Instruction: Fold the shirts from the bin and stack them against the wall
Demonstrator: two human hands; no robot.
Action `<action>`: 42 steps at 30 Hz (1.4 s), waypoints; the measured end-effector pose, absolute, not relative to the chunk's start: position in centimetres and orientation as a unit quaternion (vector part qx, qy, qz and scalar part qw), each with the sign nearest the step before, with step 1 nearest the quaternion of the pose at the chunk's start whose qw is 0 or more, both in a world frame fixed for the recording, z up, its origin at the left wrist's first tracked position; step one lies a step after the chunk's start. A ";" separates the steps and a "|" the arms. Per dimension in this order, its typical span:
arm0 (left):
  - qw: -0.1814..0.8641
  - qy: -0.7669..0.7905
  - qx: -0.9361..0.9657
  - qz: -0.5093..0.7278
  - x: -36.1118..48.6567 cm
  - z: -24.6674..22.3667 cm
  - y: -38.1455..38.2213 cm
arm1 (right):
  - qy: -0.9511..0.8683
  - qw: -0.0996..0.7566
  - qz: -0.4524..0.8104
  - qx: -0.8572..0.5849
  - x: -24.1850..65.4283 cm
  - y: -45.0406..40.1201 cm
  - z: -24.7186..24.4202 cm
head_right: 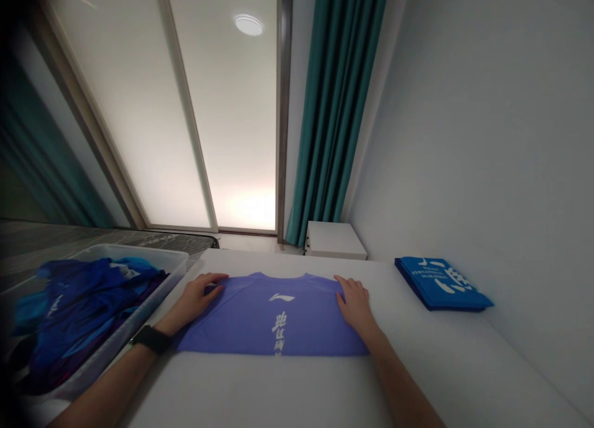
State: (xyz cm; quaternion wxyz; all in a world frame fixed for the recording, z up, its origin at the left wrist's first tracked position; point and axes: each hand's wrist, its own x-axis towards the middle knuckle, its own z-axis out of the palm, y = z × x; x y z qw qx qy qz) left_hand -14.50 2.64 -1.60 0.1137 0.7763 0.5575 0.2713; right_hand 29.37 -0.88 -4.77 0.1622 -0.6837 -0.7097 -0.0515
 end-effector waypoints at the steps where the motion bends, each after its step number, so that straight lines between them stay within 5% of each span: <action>1: 0.102 0.558 0.779 0.267 -14.4 -1.5 2.6 | -0.713 0.169 -0.050 -0.678 29.3 -0.9 -4.8; 14: 0.207 0.564 0.742 0.298 -14.4 -0.7 2.3 | -0.719 0.246 0.064 -0.647 29.6 -1.6 -3.3; 21: 0.229 0.555 0.743 0.296 -14.2 -0.5 2.2 | -0.726 0.216 0.105 -0.644 30.0 -1.6 -3.0; 29: 0.278 0.575 0.699 0.321 -14.3 0.6 1.9 | -0.688 0.308 0.197 -0.627 30.4 -1.7 -2.2; 36: 0.192 0.565 0.742 0.306 -14.6 1.2 0.7 | -0.667 0.325 0.233 -0.629 31.1 -3.4 -0.9; 42: 0.131 0.552 0.771 0.291 -15.1 1.7 0.1 | -0.706 0.295 0.144 -0.627 31.2 -4.2 -0.9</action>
